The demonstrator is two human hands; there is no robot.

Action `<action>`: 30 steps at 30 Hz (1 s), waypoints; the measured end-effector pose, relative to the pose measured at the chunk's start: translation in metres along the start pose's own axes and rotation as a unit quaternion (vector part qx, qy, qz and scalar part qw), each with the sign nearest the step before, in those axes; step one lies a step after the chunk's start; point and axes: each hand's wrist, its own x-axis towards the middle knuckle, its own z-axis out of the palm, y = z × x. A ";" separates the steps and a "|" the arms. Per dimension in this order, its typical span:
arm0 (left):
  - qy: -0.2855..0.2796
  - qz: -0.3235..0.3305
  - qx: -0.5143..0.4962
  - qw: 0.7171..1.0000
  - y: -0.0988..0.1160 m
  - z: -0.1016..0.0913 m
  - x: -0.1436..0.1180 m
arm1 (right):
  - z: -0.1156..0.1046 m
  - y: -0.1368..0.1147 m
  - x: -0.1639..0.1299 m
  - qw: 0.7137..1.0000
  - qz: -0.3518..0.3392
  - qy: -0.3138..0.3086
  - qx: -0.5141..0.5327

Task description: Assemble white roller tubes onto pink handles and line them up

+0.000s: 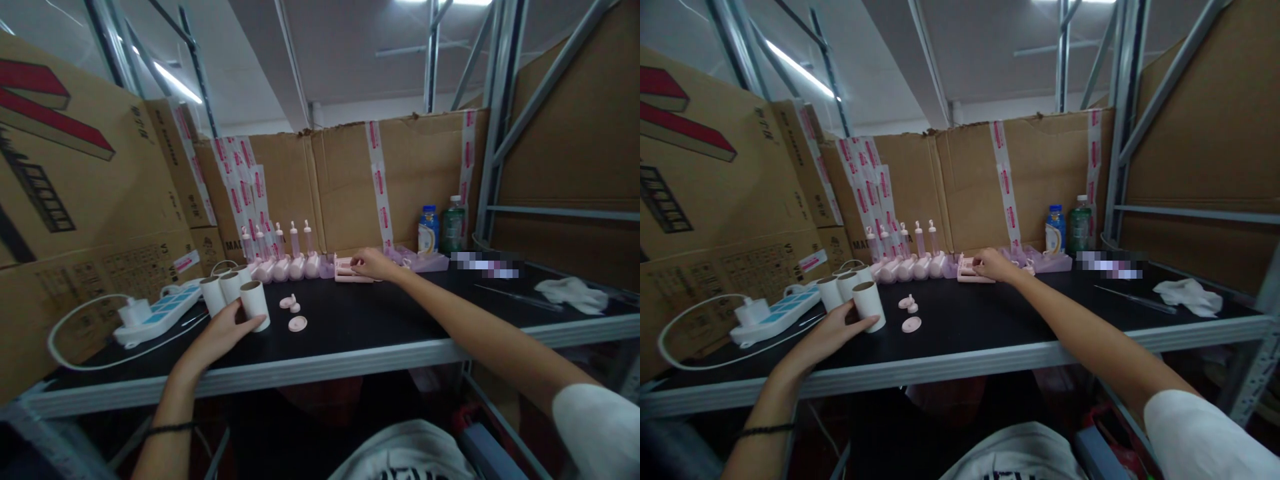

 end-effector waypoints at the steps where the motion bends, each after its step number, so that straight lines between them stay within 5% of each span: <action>1: -0.008 -0.005 -0.011 1.000 0.001 -0.004 -0.002 | 0.001 0.000 -0.001 1.000 -0.001 -0.006 -0.005; 15: -0.006 -0.010 -0.048 0.999 0.002 -0.005 -0.006 | 0.009 -0.019 -0.009 0.993 -0.065 -0.084 -0.047; 25: -0.023 -0.011 -0.054 0.998 -0.013 -0.005 -0.002 | 0.025 -0.083 -0.015 0.981 -0.184 -0.035 0.041; 30: -0.018 -0.011 -0.053 0.998 -0.013 -0.005 -0.002 | 0.027 -0.093 -0.021 0.978 -0.196 -0.004 0.070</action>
